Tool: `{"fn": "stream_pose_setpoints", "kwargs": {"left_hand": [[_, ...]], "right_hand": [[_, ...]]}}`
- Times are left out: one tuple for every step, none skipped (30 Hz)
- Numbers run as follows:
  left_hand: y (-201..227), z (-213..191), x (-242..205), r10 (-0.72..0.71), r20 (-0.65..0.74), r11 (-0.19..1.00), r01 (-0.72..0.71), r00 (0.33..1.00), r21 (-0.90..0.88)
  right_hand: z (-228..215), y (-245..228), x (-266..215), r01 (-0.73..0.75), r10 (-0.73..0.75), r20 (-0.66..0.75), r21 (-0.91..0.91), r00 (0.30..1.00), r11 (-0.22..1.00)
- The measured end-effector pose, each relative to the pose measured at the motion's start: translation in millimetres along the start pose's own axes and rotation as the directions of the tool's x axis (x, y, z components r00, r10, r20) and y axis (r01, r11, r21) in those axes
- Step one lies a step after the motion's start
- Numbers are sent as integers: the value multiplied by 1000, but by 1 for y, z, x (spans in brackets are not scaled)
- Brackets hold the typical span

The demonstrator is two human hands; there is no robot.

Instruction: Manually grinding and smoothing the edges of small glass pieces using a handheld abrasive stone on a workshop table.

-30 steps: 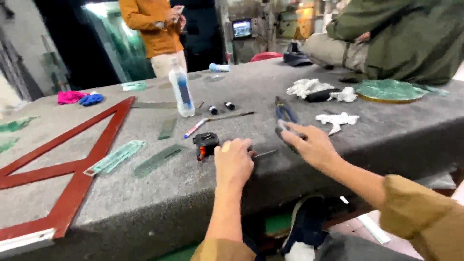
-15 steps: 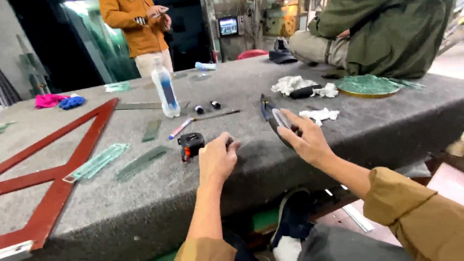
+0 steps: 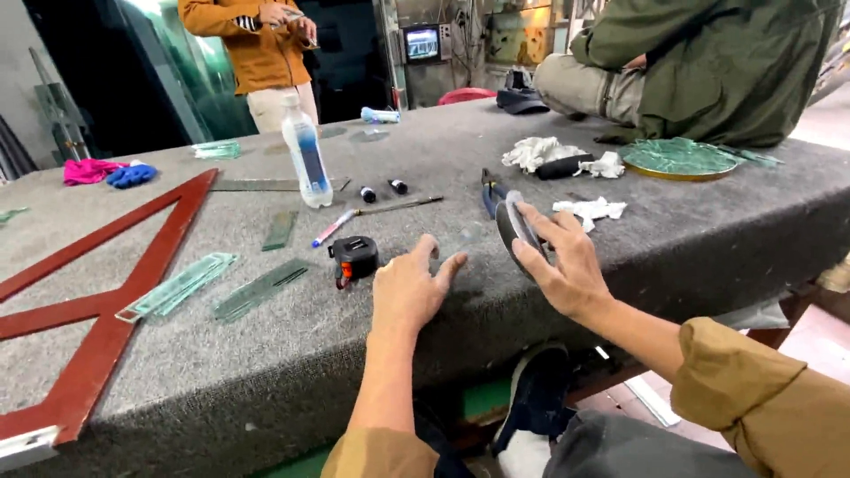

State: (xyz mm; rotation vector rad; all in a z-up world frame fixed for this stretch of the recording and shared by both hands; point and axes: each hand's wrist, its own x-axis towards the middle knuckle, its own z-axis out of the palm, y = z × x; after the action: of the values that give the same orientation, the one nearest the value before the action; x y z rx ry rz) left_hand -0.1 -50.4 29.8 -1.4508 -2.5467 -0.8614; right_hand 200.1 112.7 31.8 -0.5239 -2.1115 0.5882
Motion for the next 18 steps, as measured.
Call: {"fn": "stream_pose_setpoints", "kwargs": {"left_hand": [[-4, 7, 5, 43, -40, 999, -42, 998, 19], [-6, 10, 5, 44, -44, 999, -43, 998, 16], [-8, 15, 4, 94, -134, 995, -89, 986, 38], [-9, 20, 3, 143, -223, 989, -132, 964, 65], [-9, 22, 3, 145, -222, 989, -135, 964, 63], [-9, 23, 3, 156, -249, 987, -143, 956, 70], [-10, 23, 2, 167, -277, 985, -150, 946, 80], [-9, 23, 2, 168, -277, 985, -152, 946, 81], [-8, 23, 1, 194, -279, 980, -176, 940, 88], [-8, 23, 0, 220, -282, 975, -201, 934, 95], [-8, 24, -1, 219, -282, 975, -201, 934, 94], [-8, 25, -1, 223, -297, 974, -198, 928, 112], [-8, 25, -2, 227, -313, 972, -194, 922, 133], [-10, 27, 2, 226, -313, 972, -193, 922, 135], [-12, 30, 4, 244, -296, 966, -204, 924, 160], [-14, 33, 5, 261, -278, 959, -215, 924, 185], [-13, 36, 0, 266, -279, 958, -219, 923, 187], [-12, 37, -6, 269, -299, 961, -233, 916, 151]], "right_hand": [[-2, 0, 1, 23, -24, -31, -28, 999, 999], [0, -1, 2, 27, -28, -32, -32, 999, 999], [-1, -1, 1, 39, -40, -28, -22, 999, 999], [-1, -1, 1, 51, -52, -25, -13, 998, 999], [1, -1, 0, 50, -50, -26, -16, 998, 999], [2, 0, -1, 67, -67, -24, -11, 997, 998], [5, -1, -2, 85, -85, -23, -3, 996, 996], [5, -4, -3, 85, -85, -25, -3, 996, 996], [6, -8, -4, 126, -127, -16, -31, 992, 992], [7, -12, -4, 168, -168, -7, -59, 986, 984], [7, -15, -4, 168, -169, -6, -60, 986, 984], [8, -17, -4, 196, -196, 3, -93, 981, 976], [9, -21, -3, 224, -225, 12, -122, 974, 967], [12, -11, 8, 225, -226, 12, -120, 974, 967], [14, -1, 17, 236, -240, -4, -164, 971, 958], [17, 9, 26, 244, -254, -20, -208, 967, 947], [13, 19, 26, 244, -254, -25, -209, 967, 947], [9, 27, 28, 200, -221, -91, -196, 971, 960]]}}
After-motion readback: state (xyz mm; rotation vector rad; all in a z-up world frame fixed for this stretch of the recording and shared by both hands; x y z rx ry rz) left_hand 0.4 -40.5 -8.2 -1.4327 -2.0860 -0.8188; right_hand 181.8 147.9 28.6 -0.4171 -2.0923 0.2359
